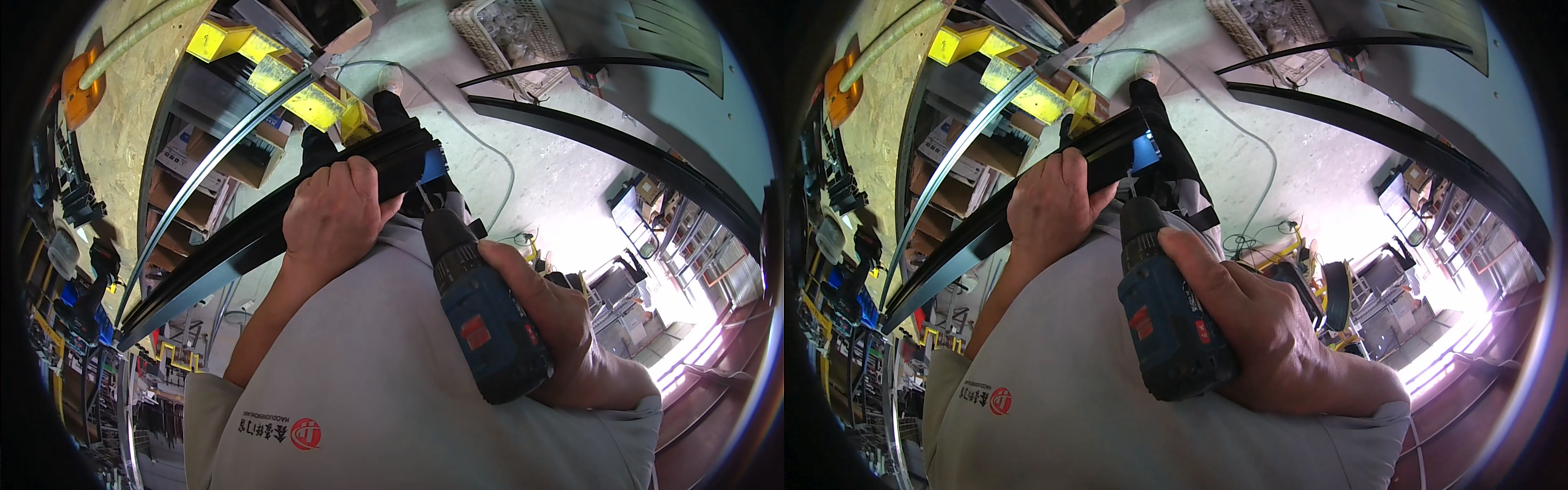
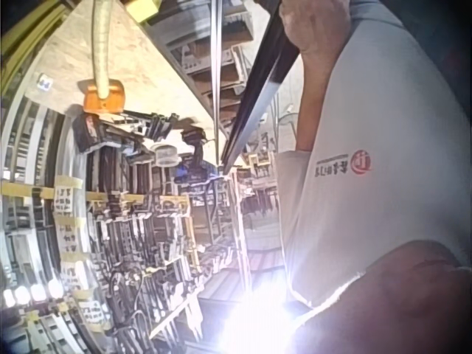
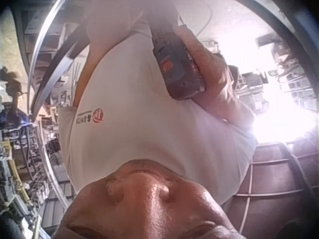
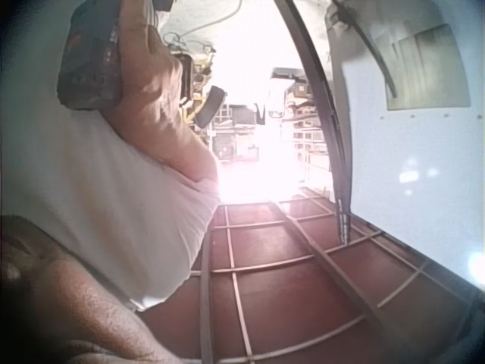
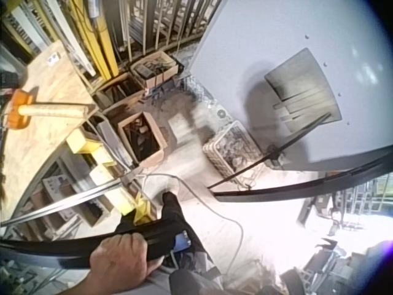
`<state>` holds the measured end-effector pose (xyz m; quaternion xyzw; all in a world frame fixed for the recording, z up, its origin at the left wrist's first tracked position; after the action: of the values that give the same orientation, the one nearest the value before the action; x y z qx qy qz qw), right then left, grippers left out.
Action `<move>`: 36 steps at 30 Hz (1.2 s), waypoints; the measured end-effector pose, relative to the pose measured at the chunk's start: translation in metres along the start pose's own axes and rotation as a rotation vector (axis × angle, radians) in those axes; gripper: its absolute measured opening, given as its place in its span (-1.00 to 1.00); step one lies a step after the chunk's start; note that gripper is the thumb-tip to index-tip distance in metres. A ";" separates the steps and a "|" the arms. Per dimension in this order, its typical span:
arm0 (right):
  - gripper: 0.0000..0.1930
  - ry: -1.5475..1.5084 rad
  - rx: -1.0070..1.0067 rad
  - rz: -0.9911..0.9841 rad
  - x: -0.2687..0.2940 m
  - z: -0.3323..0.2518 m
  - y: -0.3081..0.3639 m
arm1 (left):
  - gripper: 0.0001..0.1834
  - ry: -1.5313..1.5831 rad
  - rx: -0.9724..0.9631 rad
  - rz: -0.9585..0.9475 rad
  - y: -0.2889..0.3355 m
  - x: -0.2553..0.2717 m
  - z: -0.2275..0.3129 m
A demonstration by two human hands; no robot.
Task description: The person holds a long black metal frame, then picks up a cordless drill to drill several holes into a smaller metal piece attached to the frame.
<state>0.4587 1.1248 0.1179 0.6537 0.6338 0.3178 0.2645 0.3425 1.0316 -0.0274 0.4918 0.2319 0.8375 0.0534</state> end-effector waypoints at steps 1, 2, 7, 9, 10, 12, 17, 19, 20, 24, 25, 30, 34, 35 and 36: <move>-0.08 -0.001 -0.002 0.001 0.000 0.000 0.000 | -0.35 0.000 -0.001 -0.004 0.000 0.000 0.000; -0.08 0.003 -0.005 0.000 0.000 -0.001 0.000 | -0.35 0.002 0.000 0.000 0.000 0.000 0.000; -0.07 0.001 -0.005 -0.008 0.000 0.000 0.000 | -0.35 0.005 0.004 -0.004 0.000 -0.001 0.000; -0.07 0.002 -0.014 -0.016 -0.001 -0.001 0.000 | -0.35 0.006 0.007 -0.005 0.000 -0.001 0.000; -0.07 0.002 -0.017 -0.019 0.000 -0.001 0.000 | -0.35 0.006 0.009 -0.006 0.000 -0.001 -0.001; -0.07 -0.004 -0.012 -0.016 0.000 -0.001 -0.001 | -0.35 0.001 0.009 -0.005 0.000 -0.002 -0.001; -0.08 -0.014 0.000 -0.005 -0.001 0.000 0.000 | -0.35 -0.005 0.004 -0.005 0.000 -0.002 -0.001; -0.09 -0.005 -0.007 -0.005 -0.001 0.001 0.000 | -0.35 0.000 0.003 -0.009 0.000 -0.002 -0.001; -0.09 0.000 -0.011 -0.005 -0.001 0.001 0.000 | -0.35 0.002 0.004 -0.009 0.000 -0.002 -0.001; -0.10 0.006 -0.010 -0.004 -0.001 0.001 0.000 | -0.35 0.003 0.003 -0.008 0.000 -0.001 -0.001; -0.10 0.007 -0.008 -0.001 -0.001 0.001 0.000 | -0.35 0.002 0.002 -0.008 -0.001 -0.001 -0.001; -0.10 0.024 -0.001 0.007 0.000 0.000 -0.001 | -0.35 -0.002 0.003 -0.027 0.000 -0.003 -0.001; -0.11 0.024 -0.014 0.008 -0.002 0.001 0.000 | -0.35 -0.003 -0.003 -0.023 0.000 -0.003 -0.001; -0.11 0.027 -0.021 0.001 -0.002 0.002 0.000 | -0.35 -0.005 -0.004 -0.024 0.000 -0.003 -0.001; -0.11 0.031 -0.025 -0.002 -0.002 0.002 0.001 | -0.35 -0.006 -0.006 -0.024 0.000 -0.003 -0.001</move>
<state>0.4609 1.1230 0.1167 0.6449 0.6344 0.3354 0.2632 0.3433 1.0305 -0.0299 0.4914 0.2354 0.8359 0.0657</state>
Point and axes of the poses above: each hand's wrist, its own y-axis away from the middle knuckle, its own x-axis out of the back of the hand, z = x × y, the point moved 10 cm from there along -y, towards the middle knuckle, and after that the axes turned 10 degrees about -z, right-handed, at the moved point
